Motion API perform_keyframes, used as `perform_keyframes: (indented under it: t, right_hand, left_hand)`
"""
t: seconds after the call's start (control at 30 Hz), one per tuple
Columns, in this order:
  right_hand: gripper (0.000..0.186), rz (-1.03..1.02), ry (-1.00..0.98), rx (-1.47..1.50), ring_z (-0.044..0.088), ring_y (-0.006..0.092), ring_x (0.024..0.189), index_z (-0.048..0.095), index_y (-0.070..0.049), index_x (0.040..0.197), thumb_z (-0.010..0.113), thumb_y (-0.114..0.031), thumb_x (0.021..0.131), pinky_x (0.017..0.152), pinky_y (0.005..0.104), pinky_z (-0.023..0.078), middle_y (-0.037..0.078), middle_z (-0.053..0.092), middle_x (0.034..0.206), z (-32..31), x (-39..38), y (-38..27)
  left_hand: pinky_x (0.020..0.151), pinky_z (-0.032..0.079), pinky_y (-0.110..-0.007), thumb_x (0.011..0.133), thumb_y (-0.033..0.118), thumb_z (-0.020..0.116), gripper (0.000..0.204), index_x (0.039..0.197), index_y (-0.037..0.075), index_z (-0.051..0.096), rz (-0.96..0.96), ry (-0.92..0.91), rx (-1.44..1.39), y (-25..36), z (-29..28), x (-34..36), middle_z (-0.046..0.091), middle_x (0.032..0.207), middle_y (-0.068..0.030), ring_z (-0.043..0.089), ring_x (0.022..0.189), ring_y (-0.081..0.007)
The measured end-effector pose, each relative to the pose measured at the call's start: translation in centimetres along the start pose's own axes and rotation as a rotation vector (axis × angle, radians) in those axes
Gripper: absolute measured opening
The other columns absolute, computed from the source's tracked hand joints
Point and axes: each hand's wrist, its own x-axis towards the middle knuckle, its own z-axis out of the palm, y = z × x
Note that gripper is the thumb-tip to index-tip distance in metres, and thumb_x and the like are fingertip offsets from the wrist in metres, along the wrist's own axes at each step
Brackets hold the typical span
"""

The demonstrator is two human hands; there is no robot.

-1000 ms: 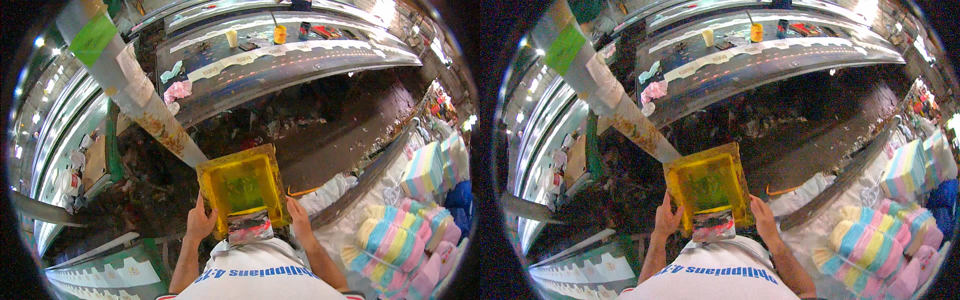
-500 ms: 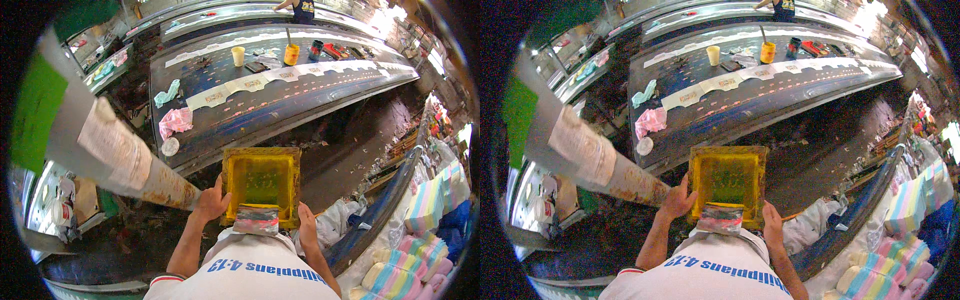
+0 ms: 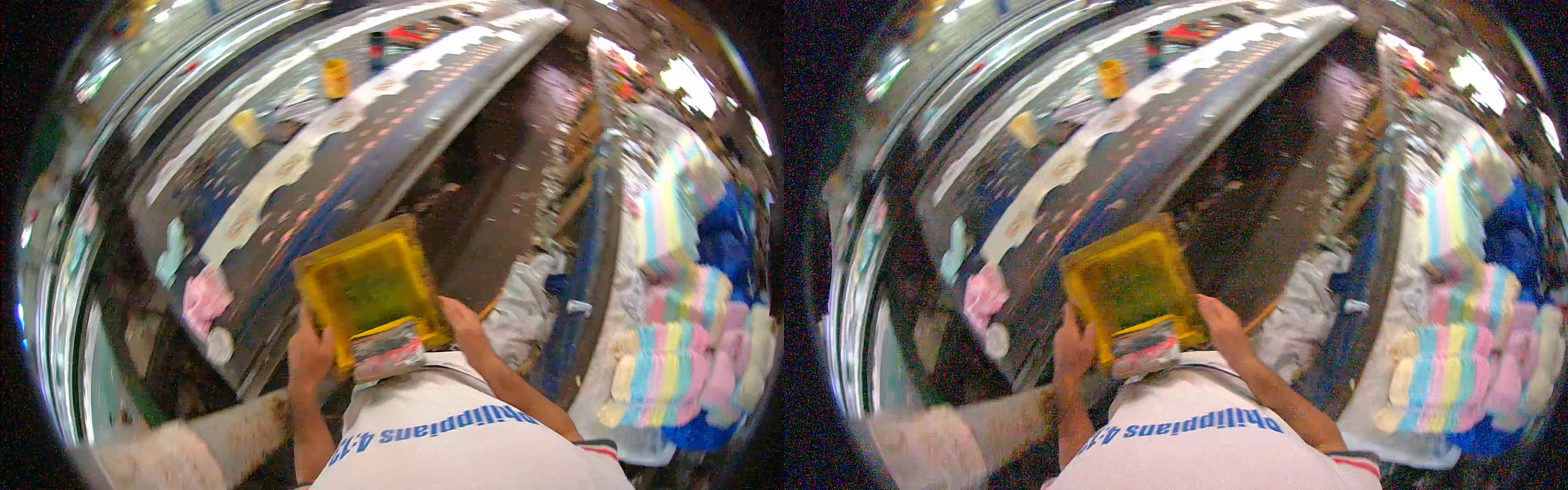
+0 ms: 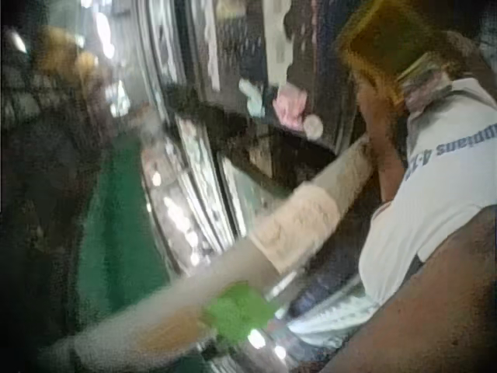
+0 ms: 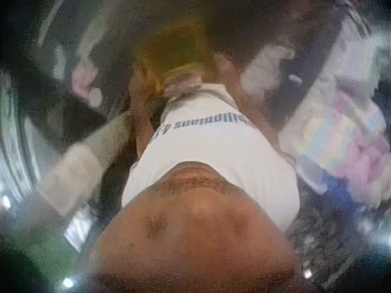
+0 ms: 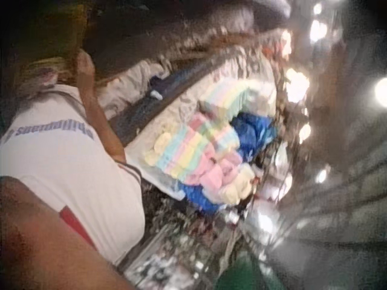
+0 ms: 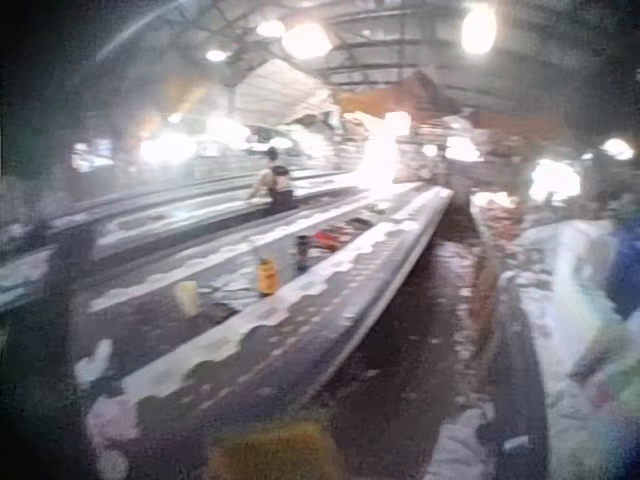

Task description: The person uses a yellow ink tray and a squeegee to apply green ink onto a screen-printing frame, repeatedly rolling the squeegee across the screen to transfer ink onto patterned paper sheets laid out on a green table. The person moves the tray along the table and continues printing multiple sheets in sequence.

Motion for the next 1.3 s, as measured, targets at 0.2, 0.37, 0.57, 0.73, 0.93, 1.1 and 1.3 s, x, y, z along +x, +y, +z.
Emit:
perform_keyframes:
  t: [0.2,0.37,0.57,0.73,0.93,1.1,1.3]
  right_hand:
    - [0.055,0.064,-0.056,0.245,0.064,0.0155,0.130,0.061,0.001,0.155,0.056,-0.039,0.119,0.116,0.0319,0.048,0.008,0.072,0.143,-2.8,4.7,-0.8]
    - [0.062,0.069,-0.015,0.323,0.065,0.0104,0.119,0.054,-0.003,0.163,0.066,-0.040,0.114,0.106,0.0282,0.052,0.004,0.073,0.139,-8.6,8.6,0.3]
    - [0.068,0.077,0.104,0.422,0.064,0.0077,0.112,0.050,-0.011,0.169,0.074,-0.035,0.110,0.101,0.0262,0.053,0.000,0.073,0.137,-20.1,13.3,0.6]
    - [0.074,0.086,0.210,0.412,0.062,0.0117,0.128,0.047,-0.006,0.170,0.075,-0.039,0.109,0.113,0.0301,0.049,0.004,0.068,0.150,-30.6,16.1,-1.2]
    - [0.076,0.187,0.350,0.557,0.063,0.0138,0.127,0.046,-0.002,0.169,0.074,-0.040,0.109,0.113,0.0307,0.050,0.008,0.068,0.149,-39.2,18.5,2.1]
    - [0.073,0.147,0.492,0.671,0.061,0.0170,0.133,0.046,-0.001,0.168,0.073,-0.036,0.111,0.118,0.0331,0.046,0.009,0.065,0.153,-42.7,21.7,4.4]
    - [0.067,0.127,0.640,0.766,0.061,0.0178,0.137,0.047,0.001,0.167,0.070,-0.028,0.112,0.118,0.0327,0.046,0.010,0.063,0.156,-48.0,28.6,4.3]
  left_hand:
    - [0.083,0.060,-0.054,0.106,0.021,0.065,0.059,0.158,-0.001,0.048,0.079,0.115,-0.042,3.5,2.8,5.0,0.079,0.115,-0.0294,0.077,0.099,-0.0491]
    - [0.096,0.057,-0.045,0.108,0.026,0.069,0.053,0.149,-0.005,0.058,0.006,0.146,-0.201,7.6,8.3,10.9,0.079,0.117,-0.0214,0.076,0.106,-0.0329]
    - [0.105,0.053,-0.039,0.108,0.028,0.067,0.043,0.139,-0.002,0.066,-0.275,-0.070,-1.126,18.7,16.3,17.4,0.073,0.131,-0.0114,0.069,0.122,-0.0240]
    - [0.106,0.055,-0.039,0.108,0.024,0.063,0.045,0.144,-0.001,0.060,-0.208,-0.357,-1.357,26.2,21.5,23.3,0.073,0.132,-0.0083,0.071,0.120,-0.0200]
    - [0.111,0.056,-0.043,0.118,0.032,0.054,0.053,0.163,0.004,0.048,-0.166,-0.727,-1.136,36.9,23.8,27.7,0.066,0.151,-0.0093,0.068,0.135,-0.0242]
    - [0.105,0.060,-0.046,0.118,0.051,0.049,0.062,0.168,0.015,0.039,-0.189,-0.971,-1.162,42.0,28.5,32.9,0.060,0.156,-0.0077,0.065,0.135,-0.0265]
    - [0.112,0.055,-0.048,0.120,0.054,0.039,0.061,0.169,0.018,0.040,-0.205,-1.108,-1.188,47.9,35.9,42.7,0.058,0.161,-0.0067,0.063,0.139,-0.0265]
